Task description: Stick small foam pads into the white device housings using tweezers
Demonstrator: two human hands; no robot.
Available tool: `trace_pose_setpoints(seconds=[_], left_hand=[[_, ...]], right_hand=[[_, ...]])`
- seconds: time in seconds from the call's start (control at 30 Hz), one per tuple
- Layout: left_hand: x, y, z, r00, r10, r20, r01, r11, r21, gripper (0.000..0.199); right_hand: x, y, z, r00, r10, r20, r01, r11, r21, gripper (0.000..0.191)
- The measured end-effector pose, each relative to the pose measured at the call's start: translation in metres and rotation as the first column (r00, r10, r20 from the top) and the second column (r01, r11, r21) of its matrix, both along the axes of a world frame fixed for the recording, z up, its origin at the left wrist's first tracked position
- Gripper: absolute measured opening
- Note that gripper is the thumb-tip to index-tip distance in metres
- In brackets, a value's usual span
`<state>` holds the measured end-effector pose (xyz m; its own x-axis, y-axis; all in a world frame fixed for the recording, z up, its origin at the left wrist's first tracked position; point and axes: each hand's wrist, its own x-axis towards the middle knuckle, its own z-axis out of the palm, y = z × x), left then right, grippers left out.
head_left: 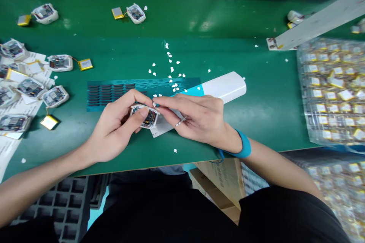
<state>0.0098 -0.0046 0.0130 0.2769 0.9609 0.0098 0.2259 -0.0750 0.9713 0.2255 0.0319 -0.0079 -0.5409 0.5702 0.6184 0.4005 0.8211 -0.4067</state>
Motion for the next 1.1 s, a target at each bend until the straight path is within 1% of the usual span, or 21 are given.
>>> trace_pose_setpoints(seconds=[0.13, 0.2, 0.33, 0.47, 0.57, 0.63, 0.67, 0.73, 0.83, 0.93, 1.1], left_hand=[[-0.001, -0.002, -0.004, 0.999, -0.014, -0.048, 0.017, 0.998, 0.066, 0.012], [-0.001, -0.003, -0.006, 0.998, -0.02, -0.064, 0.025, 0.996, 0.081, 0.012], [-0.001, -0.004, -0.007, 0.996, -0.03, -0.079, 0.037, 0.996, 0.086, 0.013], [-0.001, -0.003, -0.007, 0.997, -0.032, -0.068, 0.036, 0.997, 0.063, 0.013], [-0.001, -0.002, -0.006, 0.999, 0.01, -0.048, -0.01, 1.0, 0.01, 0.012], [-0.001, -0.001, -0.006, 0.999, 0.036, -0.032, -0.037, 0.999, -0.017, 0.007], [-0.001, -0.001, -0.007, 0.999, 0.041, -0.02, -0.041, 0.999, -0.023, 0.005], [-0.001, -0.002, -0.009, 0.999, 0.048, 0.009, -0.047, 0.999, -0.026, 0.005], [0.0, -0.005, -0.012, 0.995, 0.085, 0.044, -0.084, 0.996, -0.028, 0.007], [0.001, -0.006, -0.014, 0.993, 0.111, 0.049, -0.11, 0.994, -0.021, 0.008], [0.004, -0.007, -0.018, 0.991, 0.12, 0.062, -0.12, 0.993, -0.005, 0.011]], right_hand=[[0.001, -0.001, 0.0, 1.0, -0.01, 0.018, 0.01, 1.0, 0.01, 0.013], [0.001, -0.001, 0.0, 1.0, -0.013, 0.023, 0.012, 0.999, 0.037, 0.011], [0.003, -0.001, 0.0, 0.997, -0.034, 0.076, 0.021, 0.988, 0.154, 0.011], [0.004, 0.0, -0.001, 0.988, -0.068, 0.139, 0.028, 0.962, 0.272, 0.012], [0.005, 0.003, -0.003, 0.974, -0.158, 0.163, 0.112, 0.959, 0.262, 0.021], [0.005, 0.005, -0.003, 0.967, -0.175, 0.184, 0.132, 0.965, 0.226, 0.03], [0.006, 0.006, -0.003, 0.965, -0.162, 0.204, 0.117, 0.969, 0.22, 0.034], [0.008, 0.007, -0.001, 0.961, -0.124, 0.246, 0.061, 0.966, 0.249, 0.037], [0.011, 0.007, 0.002, 0.95, -0.105, 0.293, -0.001, 0.94, 0.341, 0.03], [0.012, 0.007, 0.003, 0.955, -0.105, 0.279, -0.009, 0.925, 0.38, 0.024], [0.01, 0.004, 0.003, 0.942, -0.089, 0.324, -0.045, 0.922, 0.385, 0.024]])
